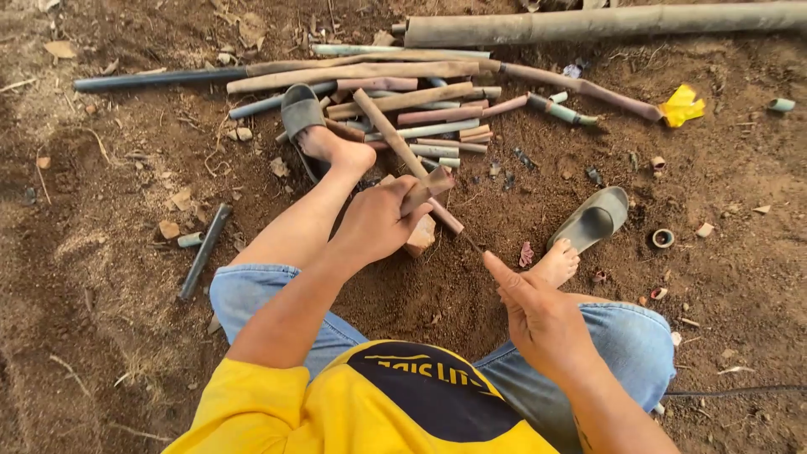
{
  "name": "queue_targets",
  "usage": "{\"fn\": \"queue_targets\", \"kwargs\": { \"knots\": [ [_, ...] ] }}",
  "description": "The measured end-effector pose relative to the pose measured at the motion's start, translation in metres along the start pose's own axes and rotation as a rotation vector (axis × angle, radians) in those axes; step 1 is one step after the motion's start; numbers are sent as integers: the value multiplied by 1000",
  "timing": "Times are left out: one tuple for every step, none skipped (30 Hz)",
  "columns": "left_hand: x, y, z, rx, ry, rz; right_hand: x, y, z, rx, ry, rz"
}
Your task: Cutting PVC pipes into smaller sections using a hand saw while sitting on the ground.
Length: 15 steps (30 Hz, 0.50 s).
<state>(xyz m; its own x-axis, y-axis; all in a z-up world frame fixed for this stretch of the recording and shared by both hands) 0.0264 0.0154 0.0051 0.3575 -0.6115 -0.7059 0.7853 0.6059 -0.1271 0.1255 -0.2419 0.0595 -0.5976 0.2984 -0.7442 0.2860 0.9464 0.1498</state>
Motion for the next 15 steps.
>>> {"fn": "queue_targets", "kwargs": {
  "knots": [
    [-4,0,1,-21,11,11,0,1,-1,-3,11,-8],
    [-5,1,0,-15,10,18,0,-1,2,-9,5,-4],
    [-5,1,-1,-26,-18,21,1,-2,5,2,3,-16],
    [-8,1,-4,-36,-41,25,3,-4,8,11,4,-25],
    [-13,8,-9,-29,-39,33,2,-2,7,3,0,-19],
    [-18,14,-19,-149,-8,35,0,-1,5,7,2,-9],
    [-22,19,-29,-269,22,36,-2,0,4,11,3,1],
    [-22,18,-25,-265,25,39,0,0,5,9,2,6],
    [-19,17,-23,-283,-25,-40,2,0,6,-7,-3,16],
    [-15,14,-21,-307,-78,-120,4,-2,7,-22,-7,20],
    [-6,9,-15,-308,-78,-118,3,-2,6,-24,-7,19],
    [2,6,-8,-217,-25,-108,3,0,7,-2,-20,10],
    [11,3,0,-126,27,-97,3,1,7,19,-34,0],
    [11,5,-1,-121,29,-96,3,2,8,20,-35,5],
    [11,7,-1,-86,44,-60,3,3,8,7,-35,11]
  ]
}}
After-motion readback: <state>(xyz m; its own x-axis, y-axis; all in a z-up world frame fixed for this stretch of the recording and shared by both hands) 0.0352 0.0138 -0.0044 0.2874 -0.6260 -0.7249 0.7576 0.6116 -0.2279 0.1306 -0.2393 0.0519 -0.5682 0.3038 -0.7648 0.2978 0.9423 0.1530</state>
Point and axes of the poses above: each hand's wrist, its own y-axis towards the middle knuckle, its own x-axis out of the palm, z = x × y, the point moved 3 cm from there along y, towards the middle knuckle, and after that the axes turned 15 degrees about -x, right-handed, at the moved point
